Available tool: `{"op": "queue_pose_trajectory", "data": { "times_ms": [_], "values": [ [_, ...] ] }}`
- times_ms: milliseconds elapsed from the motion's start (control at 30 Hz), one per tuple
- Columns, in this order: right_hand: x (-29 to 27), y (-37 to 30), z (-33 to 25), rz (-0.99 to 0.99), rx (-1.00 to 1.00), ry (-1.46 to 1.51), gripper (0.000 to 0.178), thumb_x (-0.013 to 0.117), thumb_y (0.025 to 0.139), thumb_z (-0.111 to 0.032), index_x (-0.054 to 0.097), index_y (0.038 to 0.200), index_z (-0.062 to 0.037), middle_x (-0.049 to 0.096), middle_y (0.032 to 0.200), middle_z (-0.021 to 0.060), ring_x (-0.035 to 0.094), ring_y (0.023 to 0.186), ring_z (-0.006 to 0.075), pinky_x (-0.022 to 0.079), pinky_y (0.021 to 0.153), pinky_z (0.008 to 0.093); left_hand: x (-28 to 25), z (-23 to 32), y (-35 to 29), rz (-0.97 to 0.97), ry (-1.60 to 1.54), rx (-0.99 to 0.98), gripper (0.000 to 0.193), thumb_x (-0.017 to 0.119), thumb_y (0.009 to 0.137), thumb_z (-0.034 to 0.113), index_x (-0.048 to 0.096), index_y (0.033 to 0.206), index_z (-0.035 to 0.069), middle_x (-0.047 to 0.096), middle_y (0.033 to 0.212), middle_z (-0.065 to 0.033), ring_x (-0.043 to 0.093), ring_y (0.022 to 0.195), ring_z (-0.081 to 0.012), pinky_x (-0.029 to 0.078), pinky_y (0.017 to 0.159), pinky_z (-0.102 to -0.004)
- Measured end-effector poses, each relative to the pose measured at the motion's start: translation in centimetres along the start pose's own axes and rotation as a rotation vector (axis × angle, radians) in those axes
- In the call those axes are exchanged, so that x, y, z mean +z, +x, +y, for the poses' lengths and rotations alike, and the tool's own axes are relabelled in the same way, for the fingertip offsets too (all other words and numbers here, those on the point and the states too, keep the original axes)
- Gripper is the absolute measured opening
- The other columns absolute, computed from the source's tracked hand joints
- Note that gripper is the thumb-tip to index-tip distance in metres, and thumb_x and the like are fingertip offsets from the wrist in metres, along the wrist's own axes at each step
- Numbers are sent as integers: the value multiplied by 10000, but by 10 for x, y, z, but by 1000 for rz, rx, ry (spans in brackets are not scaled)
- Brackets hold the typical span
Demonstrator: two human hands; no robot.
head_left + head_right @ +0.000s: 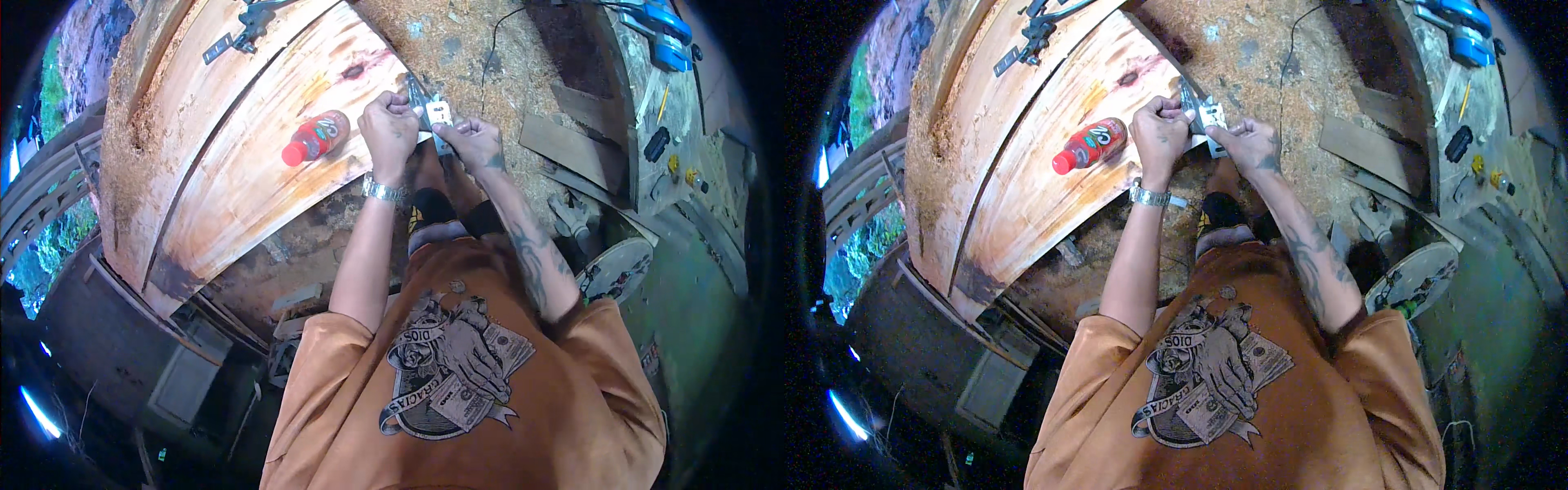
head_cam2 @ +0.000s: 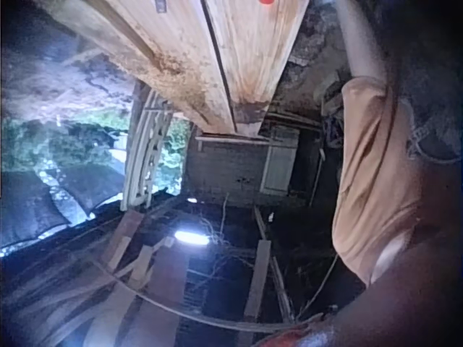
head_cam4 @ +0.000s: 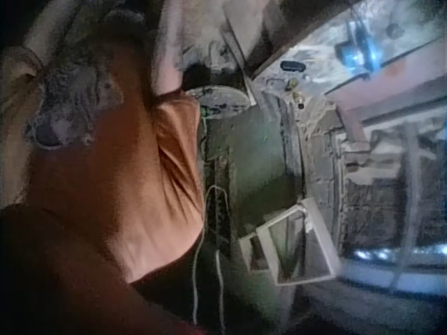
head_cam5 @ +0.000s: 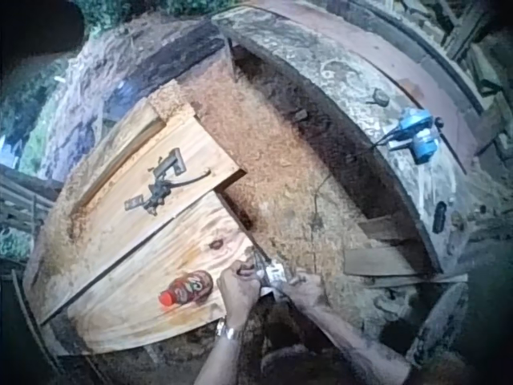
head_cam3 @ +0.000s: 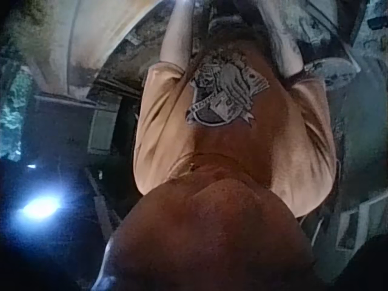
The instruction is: The person sharpens a chisel using a small handheld sharpening stone, repeatedly sliding the stone along the metal edge while holding the tool by hand.
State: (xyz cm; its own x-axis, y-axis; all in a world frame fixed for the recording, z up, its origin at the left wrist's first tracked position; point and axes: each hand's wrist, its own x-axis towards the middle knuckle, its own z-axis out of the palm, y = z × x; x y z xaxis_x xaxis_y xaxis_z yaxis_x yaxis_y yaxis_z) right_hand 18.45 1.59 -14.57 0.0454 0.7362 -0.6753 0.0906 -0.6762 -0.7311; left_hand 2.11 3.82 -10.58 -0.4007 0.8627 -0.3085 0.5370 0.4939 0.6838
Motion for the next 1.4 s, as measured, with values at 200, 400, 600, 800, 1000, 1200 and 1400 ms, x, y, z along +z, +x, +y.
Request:
{"op": "queue_pose_trajectory", "data": {
  "times_ms": [200,400,600,800,1000,1200,1400],
  "values": [
    [6,13,-30,47,-82,-208,351,894,775,-299,652,740,-47,656,711,3,553,619,71,460,553,250,-2,6,-3,-2,-138,-19,127,774,720,27,699,804,-31,718,723,-179,718,642,-256,541,618,-359],
    [4,-6,-36,15,-150,-325,390,891,770,-356,653,739,-49,643,688,-2,532,606,81,465,557,274,3,-10,-2,35,-113,-13,117,739,733,37,705,823,-30,694,681,-177,696,616,-274,526,619,-374],
    [4,-16,-24,-43,-63,-245,397,897,767,-317,617,696,-45,620,670,-1,514,600,65,434,528,264,-1,-17,-6,33,-23,-37,145,783,721,41,714,829,-27,713,715,-190,716,646,-274,543,638,-363],
    [1,27,-30,-27,-75,-221,334,877,799,-283,647,758,-45,638,705,-4,531,627,58,445,547,254,7,1,-4,35,-86,5,142,775,727,59,718,832,-18,721,730,-192,727,675,-296,556,664,-379],
    [0,-7,-14,-97,-97,-2,383,906,734,-330,653,701,-44,657,653,22,559,592,89,493,573,296,-7,4,2,29,-74,-10,155,785,775,43,697,875,-35,707,685,-93,670,600,-124,526,539,-314],
    [11,20,-22,-41,-160,-296,277,848,790,-252,688,856,-36,701,804,73,637,737,162,515,669,338,3,-11,-9,95,-63,49,145,659,789,142,644,782,-2,619,681,-259,655,632,-405,497,592,-493],
    [0,19,2,-38,-2,-5,335,877,781,-273,629,735,-52,639,702,27,594,685,129,516,662,323,3,0,-11,104,-139,69,145,713,726,76,669,828,-16,700,729,-188,725,692,-277,547,630,-373]
  ]
}}
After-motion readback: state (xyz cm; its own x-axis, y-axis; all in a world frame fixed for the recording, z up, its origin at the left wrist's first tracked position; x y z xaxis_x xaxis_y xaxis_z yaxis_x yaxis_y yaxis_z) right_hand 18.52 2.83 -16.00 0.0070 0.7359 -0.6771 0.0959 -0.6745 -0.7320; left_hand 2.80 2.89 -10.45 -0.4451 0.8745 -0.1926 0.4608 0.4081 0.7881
